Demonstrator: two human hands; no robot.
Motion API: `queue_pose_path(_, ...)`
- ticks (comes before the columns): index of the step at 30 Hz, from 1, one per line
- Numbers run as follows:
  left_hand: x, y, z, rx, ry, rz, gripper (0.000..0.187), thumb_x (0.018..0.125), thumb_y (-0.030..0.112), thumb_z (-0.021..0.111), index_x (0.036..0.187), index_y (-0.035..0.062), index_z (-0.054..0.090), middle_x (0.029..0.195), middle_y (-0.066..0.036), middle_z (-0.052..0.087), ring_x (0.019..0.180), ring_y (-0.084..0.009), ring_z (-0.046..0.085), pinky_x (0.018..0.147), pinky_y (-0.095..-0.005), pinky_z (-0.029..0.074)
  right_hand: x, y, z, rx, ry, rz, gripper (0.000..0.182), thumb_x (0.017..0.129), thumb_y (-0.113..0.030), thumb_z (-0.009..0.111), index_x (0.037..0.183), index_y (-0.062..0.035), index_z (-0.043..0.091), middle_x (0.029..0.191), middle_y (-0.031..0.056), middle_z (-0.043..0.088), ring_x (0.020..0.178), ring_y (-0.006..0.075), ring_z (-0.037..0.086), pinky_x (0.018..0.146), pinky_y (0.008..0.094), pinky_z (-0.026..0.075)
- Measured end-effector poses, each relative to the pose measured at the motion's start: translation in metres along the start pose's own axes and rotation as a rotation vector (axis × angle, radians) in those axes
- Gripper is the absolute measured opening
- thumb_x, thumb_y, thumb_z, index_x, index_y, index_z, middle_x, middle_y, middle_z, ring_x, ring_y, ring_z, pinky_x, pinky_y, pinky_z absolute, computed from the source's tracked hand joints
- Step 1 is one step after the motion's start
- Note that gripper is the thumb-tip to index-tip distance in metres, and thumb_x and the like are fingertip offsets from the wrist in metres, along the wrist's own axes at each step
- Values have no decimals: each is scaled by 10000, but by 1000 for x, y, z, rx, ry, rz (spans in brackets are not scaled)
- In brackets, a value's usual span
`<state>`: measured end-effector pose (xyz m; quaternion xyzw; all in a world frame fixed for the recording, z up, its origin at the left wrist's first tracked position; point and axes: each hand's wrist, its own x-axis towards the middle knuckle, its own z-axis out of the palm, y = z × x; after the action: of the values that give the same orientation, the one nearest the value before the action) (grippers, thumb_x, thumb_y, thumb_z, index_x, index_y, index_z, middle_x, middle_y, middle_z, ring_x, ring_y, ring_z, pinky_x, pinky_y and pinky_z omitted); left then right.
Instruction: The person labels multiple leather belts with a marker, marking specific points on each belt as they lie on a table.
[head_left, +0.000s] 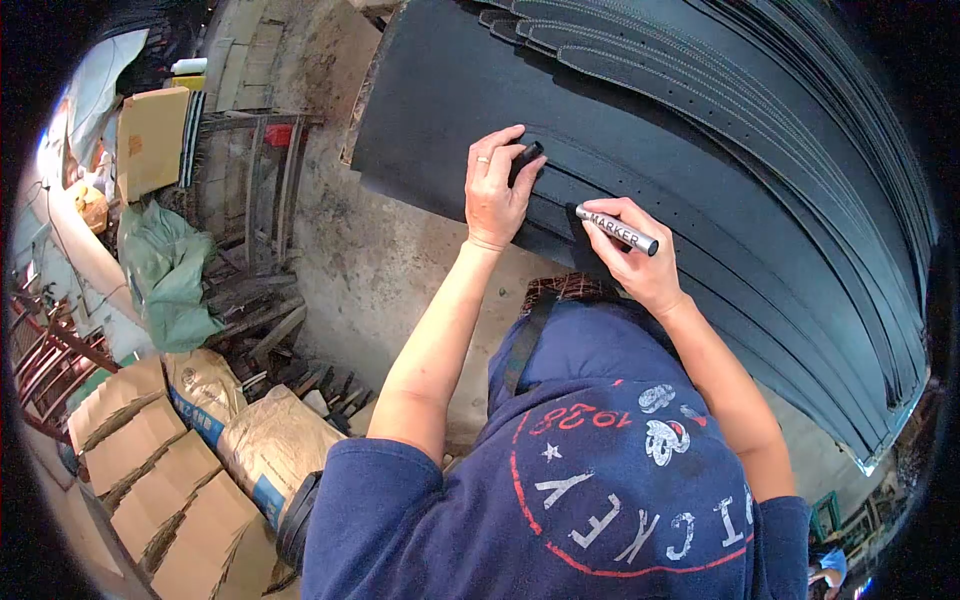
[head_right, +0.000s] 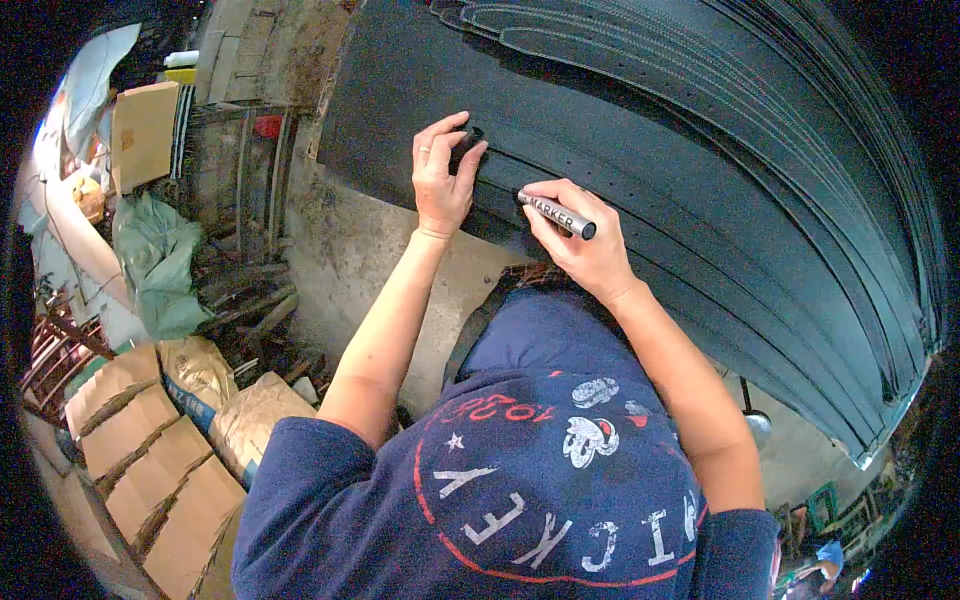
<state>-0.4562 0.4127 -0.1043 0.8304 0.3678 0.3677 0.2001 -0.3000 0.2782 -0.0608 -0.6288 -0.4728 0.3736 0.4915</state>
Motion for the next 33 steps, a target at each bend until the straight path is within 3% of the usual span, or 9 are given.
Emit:
queue_pose_path(9,0,2,0,-8,1,-29,181,792,67,736,901,11,603,1145,-117,647,1027,-298,578,892,-381,472,3,-1,3,-50,19,-115,177,809,-36,701,978,-27,651,904,111,675,804,257,660,744,329,513)
queue_pose_path(27,-1,-2,0,-25,11,-6,205,757,61,765,880,26,606,1150,-112,652,1025,-286,582,886,-376,472,2,-2,7,13,29,22,161,823,-45,705,976,-28,656,891,107,679,793,228,665,715,309,520)
queue_pose_path(33,1,-1,-2,-17,17,4,230,715,56,783,861,9,612,1115,-122,641,1033,-306,586,867,-385,495,5,-1,8,-72,38,-142,198,805,-34,708,993,-25,651,920,115,681,826,264,665,757,340,517)
